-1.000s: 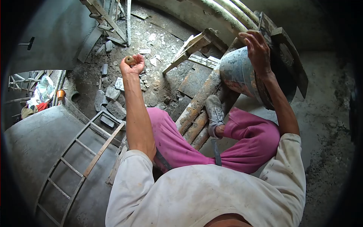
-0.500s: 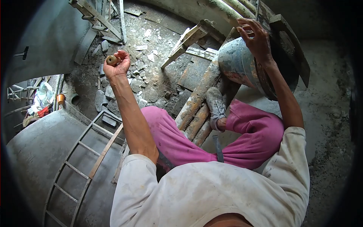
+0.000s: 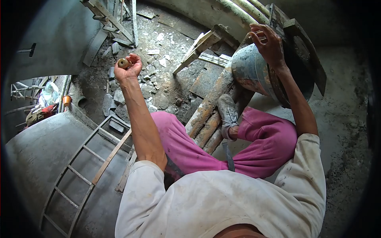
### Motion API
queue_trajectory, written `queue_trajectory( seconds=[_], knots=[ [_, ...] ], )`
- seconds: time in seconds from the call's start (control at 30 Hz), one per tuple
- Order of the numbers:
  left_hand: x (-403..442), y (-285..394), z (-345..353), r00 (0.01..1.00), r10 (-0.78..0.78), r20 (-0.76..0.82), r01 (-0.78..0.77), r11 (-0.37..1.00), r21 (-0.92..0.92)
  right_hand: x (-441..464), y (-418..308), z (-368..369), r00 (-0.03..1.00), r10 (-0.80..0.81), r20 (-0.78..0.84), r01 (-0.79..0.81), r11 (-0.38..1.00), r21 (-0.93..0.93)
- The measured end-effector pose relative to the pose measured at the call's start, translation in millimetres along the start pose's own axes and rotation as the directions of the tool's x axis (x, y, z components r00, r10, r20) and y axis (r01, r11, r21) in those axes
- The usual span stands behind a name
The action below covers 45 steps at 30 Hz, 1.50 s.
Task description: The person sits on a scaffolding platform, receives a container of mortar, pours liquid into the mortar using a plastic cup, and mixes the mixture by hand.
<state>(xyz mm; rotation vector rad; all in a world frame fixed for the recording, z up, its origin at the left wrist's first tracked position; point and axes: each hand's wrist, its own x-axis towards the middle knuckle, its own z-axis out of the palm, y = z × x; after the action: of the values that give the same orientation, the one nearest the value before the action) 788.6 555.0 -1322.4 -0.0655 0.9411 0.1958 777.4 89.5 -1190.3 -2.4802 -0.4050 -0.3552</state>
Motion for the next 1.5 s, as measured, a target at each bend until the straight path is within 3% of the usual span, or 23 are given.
queue_trajectory(
  seconds=[0.2, 0.3, 0.33, 0.4, 0.47, 0.53, 0.57, 0.7, 0.87, 1.1, 1.23, 1.5],
  knots=[
    [21.3, 5.2, -13.7, 1.000, 0.003, -0.008, -0.002, 0.993, 0.115, 0.5, 2.1, 1.6, 1.000, 0.000, -0.006, 0.000, 1.000, 0.030],
    [44.9, 1.2, -30.1, 0.995, 0.096, -0.018, -0.091, 0.978, 0.186, 2.0, -1.1, -0.6, 1.000, 0.021, 0.011, -0.021, 1.000, 0.015],
    [63.1, 7.6, -46.7, 0.993, 0.022, 0.120, -0.052, 0.966, 0.255, 0.1, 1.0, -0.3, 1.000, 0.022, 0.004, -0.022, 0.999, 0.031],
    [65.9, 3.3, -53.6, 0.995, 0.072, 0.073, -0.093, 0.937, 0.337, 4.0, 3.7, 2.0, 1.000, 0.014, -0.009, -0.014, 0.997, 0.081],
    [59.2, 3.9, -57.6, 0.987, 0.152, -0.059, -0.130, 0.952, 0.279, 2.6, 4.3, -1.6, 1.000, 0.027, 0.005, -0.027, 0.997, 0.066],
    [67.3, 21.3, -65.4, 0.987, 0.138, -0.079, -0.117, 0.968, 0.221, 4.1, 7.0, -4.6, 1.000, 0.024, -0.011, -0.023, 0.999, 0.038],
    [76.7, 31.8, -73.3, 0.992, 0.129, -0.004, -0.125, 0.968, 0.220, 4.2, 7.7, -5.4, 1.000, 0.013, 0.004, -0.013, 1.000, 0.017],
    [55.5, 44.8, -67.6, 0.946, 0.311, -0.092, -0.295, 0.943, 0.151, 5.2, 7.1, -5.1, 0.999, -0.016, 0.033, 0.016, 1.000, -0.002],
    [49.9, 66.3, -72.6, 0.921, 0.359, -0.151, -0.350, 0.933, 0.086, 3.4, 3.1, -5.1, 0.998, -0.041, 0.046, 0.040, 0.999, 0.024],
    [57.5, 82.6, -85.2, 0.939, 0.323, -0.121, -0.323, 0.946, 0.020, 4.0, 4.3, -4.8, 0.998, -0.043, 0.055, 0.043, 0.999, -0.008],
    [54.8, 89.4, -87.2, 0.961, 0.267, -0.073, -0.269, 0.963, -0.013, 3.4, 5.6, -3.7, 0.998, 0.042, 0.056, -0.044, 0.998, 0.042],
    [48.8, 81.9, -81.0, 0.954, 0.268, -0.135, -0.266, 0.963, 0.038, 3.6, 9.7, -1.4, 0.999, 0.015, 0.046, -0.015, 1.000, 0.000]
  ],
)
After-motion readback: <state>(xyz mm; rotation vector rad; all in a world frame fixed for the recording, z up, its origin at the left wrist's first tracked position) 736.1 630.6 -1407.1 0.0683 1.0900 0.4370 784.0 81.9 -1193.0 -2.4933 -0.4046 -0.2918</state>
